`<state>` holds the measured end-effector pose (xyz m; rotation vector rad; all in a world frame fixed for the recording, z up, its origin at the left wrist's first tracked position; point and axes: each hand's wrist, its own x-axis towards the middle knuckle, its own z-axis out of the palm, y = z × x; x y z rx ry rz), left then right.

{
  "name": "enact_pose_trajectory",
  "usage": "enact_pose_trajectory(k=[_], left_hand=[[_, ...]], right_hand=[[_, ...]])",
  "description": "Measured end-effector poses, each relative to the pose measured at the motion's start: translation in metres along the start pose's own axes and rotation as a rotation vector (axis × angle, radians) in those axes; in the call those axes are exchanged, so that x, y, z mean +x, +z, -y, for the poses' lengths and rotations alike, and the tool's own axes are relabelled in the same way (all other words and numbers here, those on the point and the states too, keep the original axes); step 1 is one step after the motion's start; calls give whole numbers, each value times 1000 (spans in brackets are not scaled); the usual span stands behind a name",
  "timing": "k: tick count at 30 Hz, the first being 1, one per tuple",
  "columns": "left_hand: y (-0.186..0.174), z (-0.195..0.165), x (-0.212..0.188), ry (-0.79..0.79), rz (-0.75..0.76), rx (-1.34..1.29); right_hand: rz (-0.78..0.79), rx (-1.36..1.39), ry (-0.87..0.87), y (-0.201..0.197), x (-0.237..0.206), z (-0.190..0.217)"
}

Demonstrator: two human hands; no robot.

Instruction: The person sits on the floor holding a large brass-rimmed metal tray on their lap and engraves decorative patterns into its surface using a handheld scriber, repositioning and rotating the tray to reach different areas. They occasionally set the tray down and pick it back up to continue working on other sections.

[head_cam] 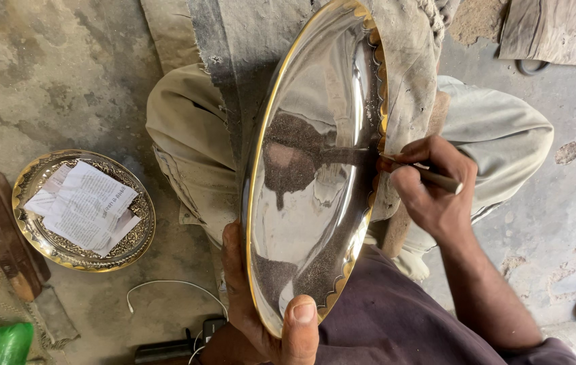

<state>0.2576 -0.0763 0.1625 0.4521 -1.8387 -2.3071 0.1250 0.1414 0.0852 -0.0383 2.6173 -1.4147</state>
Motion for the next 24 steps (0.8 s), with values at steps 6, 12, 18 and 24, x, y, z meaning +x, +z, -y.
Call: enact_pose_trajectory(k=[6,12,18,24], left_hand=[[6,-20,12,-82,60,36],[16,-4,55,-67,47,27],[19,10,61,-190,112,84],[37,30,49,-84,48,191]], right_hand=[[-51,156,-31,0,-17,2],[4,112,-22,4,14,-25],[53,49,-80,5,20,-46],[131,41,-120,-12,18,-64]])
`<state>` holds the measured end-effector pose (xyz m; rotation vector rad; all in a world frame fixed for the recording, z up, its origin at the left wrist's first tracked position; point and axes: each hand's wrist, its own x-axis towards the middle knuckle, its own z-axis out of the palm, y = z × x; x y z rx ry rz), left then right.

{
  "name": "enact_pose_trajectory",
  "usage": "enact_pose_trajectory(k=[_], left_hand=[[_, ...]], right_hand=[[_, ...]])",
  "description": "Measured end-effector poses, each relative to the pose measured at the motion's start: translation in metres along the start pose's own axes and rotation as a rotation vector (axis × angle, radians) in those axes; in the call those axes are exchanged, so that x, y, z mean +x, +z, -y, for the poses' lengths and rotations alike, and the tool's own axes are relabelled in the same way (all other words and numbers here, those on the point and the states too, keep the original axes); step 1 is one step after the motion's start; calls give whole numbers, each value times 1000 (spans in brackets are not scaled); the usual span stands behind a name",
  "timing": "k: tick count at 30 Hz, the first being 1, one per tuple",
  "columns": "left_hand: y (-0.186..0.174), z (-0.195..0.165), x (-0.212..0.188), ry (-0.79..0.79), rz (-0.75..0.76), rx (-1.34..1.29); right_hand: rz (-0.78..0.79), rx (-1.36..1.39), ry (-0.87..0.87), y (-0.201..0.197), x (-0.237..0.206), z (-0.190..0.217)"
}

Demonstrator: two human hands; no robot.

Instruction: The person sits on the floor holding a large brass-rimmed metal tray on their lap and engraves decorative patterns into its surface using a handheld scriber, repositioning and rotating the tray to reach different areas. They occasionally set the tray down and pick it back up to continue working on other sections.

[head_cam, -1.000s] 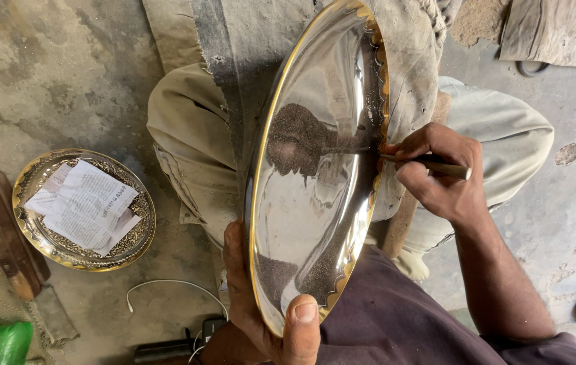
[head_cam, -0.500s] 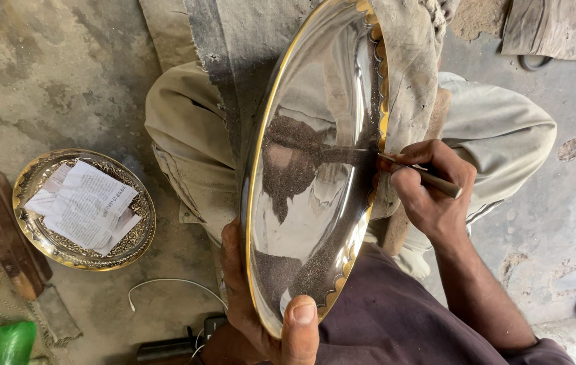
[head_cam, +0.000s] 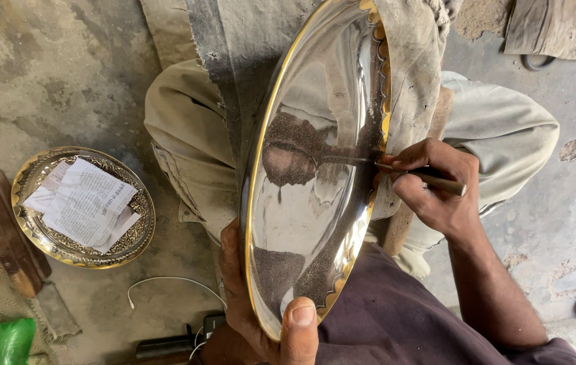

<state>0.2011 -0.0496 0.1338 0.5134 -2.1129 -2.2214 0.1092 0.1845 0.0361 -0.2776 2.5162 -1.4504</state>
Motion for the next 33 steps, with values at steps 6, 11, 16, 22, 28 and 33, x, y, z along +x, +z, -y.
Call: enact_pose_trajectory(k=[6,11,16,22,28,33], left_hand=[[2,8,-6,-30,-4,-5],[13,22,-16,-42,-57,24],[36,16,-39,-107,-17,71],[55,18,-48,-243,91,-11],[65,34,-33,-108,-6,17],[52,27,-20,-91,54,-37]], right_hand=[[52,3,-17,-5,2,-6],[76,33,-1,-9,0,-11],[64,35,19,-32,-36,-33],[-43,-17,122,-47,-64,-58],[-181,17,214,-29,-63,-55],[-142,42,205,-22,-53,-53]])
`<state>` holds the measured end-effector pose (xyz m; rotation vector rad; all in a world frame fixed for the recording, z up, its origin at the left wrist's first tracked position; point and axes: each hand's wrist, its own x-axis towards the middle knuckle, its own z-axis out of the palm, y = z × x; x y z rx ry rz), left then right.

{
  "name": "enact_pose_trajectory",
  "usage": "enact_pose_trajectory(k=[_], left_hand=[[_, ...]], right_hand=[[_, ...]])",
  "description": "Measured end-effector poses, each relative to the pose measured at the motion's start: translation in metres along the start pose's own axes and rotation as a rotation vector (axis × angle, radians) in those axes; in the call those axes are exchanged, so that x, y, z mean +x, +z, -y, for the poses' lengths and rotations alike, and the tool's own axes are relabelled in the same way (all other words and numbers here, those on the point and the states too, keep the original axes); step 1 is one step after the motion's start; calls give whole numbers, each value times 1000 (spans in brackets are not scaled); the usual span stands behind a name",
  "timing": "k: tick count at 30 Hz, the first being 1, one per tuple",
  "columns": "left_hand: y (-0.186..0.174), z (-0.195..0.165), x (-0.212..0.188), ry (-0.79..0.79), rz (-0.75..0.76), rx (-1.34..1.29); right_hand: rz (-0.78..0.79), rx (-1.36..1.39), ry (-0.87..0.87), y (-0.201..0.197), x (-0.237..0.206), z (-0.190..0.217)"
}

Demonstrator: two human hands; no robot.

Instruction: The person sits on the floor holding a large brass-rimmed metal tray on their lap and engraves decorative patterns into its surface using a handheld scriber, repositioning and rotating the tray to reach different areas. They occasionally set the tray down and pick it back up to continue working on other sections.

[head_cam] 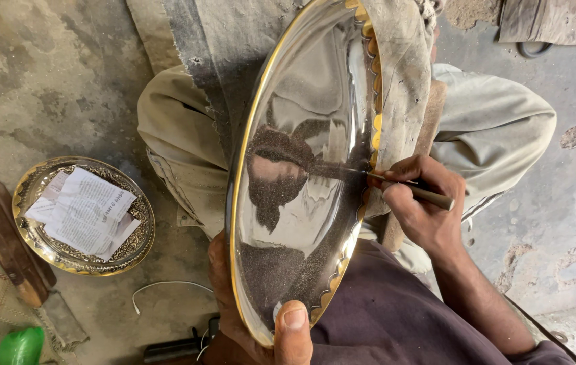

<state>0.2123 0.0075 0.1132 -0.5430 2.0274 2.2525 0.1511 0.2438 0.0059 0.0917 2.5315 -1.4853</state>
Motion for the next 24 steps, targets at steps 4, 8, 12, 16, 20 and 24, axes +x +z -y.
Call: enact_pose_trajectory(k=[4,8,12,16,20,24], left_hand=[[4,1,-1,6,-62,-57],[-2,6,0,8,-98,-26],[-12,17,13,-11,-81,15],[-1,53,27,198,-177,-44],[0,106,35,344,-186,152],[-27,132,45,221,-273,-57]], right_hand=[[47,7,-37,-7,2,-5],[106,4,-74,-7,6,-2],[153,-5,-123,0,20,-4],[192,59,-153,0,42,-23],[216,120,-93,-9,58,-50],[59,436,-157,-19,46,-57]])
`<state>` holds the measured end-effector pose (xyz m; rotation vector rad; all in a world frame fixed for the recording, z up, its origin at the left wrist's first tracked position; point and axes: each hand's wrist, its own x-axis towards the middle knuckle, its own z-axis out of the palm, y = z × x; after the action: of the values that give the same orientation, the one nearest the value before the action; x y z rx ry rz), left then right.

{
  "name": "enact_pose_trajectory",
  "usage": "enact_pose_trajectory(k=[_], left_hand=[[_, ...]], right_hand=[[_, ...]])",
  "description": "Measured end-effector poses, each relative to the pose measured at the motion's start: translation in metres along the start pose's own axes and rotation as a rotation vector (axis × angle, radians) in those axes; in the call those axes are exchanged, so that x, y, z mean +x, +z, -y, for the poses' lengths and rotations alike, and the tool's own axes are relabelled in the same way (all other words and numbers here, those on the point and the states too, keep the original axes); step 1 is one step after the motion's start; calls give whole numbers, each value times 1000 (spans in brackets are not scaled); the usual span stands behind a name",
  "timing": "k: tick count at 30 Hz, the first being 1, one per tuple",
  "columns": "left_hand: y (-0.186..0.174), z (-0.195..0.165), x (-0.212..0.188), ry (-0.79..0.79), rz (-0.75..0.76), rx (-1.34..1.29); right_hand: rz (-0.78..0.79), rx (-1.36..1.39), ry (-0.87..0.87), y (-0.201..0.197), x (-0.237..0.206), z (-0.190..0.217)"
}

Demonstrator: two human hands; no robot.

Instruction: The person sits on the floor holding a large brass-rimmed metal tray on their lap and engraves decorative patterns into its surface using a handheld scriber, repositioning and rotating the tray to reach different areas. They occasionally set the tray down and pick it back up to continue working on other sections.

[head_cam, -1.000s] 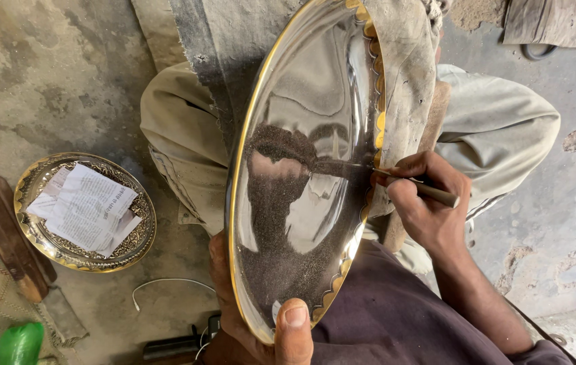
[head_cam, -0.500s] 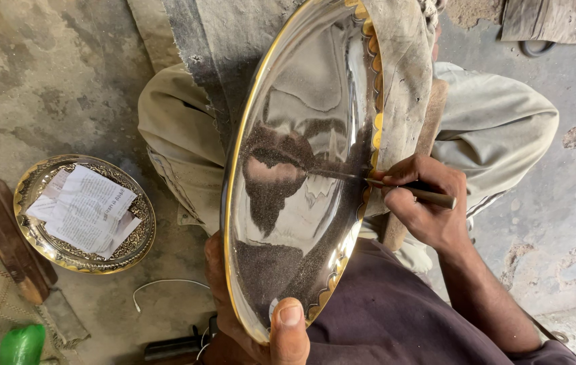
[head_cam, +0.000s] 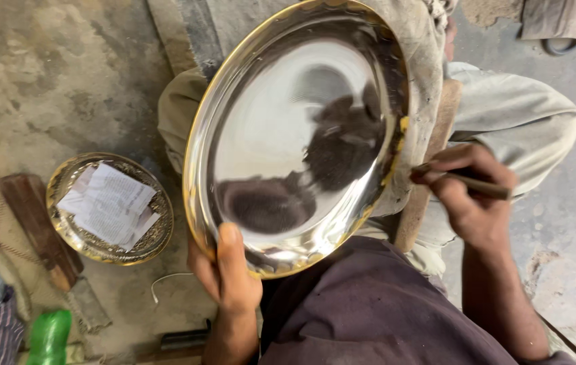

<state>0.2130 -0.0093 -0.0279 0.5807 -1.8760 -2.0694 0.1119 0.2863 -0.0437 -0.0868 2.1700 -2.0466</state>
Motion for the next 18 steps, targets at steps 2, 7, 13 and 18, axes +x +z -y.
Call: enact_pose_trajectory(k=[2,7,13,18], left_hand=[[-9,4,13,6,-104,332],[-18,-14,36,43,-15,404],[-56,-104,33,141,72,454],[-51,-203,0,141,122,496]], right_hand=[[-138,1,43,-1,-13,14],[-305,-47,107,12,-27,70],[-352,92,261,60,-50,152],[-279,-29,354,77,-73,222]])
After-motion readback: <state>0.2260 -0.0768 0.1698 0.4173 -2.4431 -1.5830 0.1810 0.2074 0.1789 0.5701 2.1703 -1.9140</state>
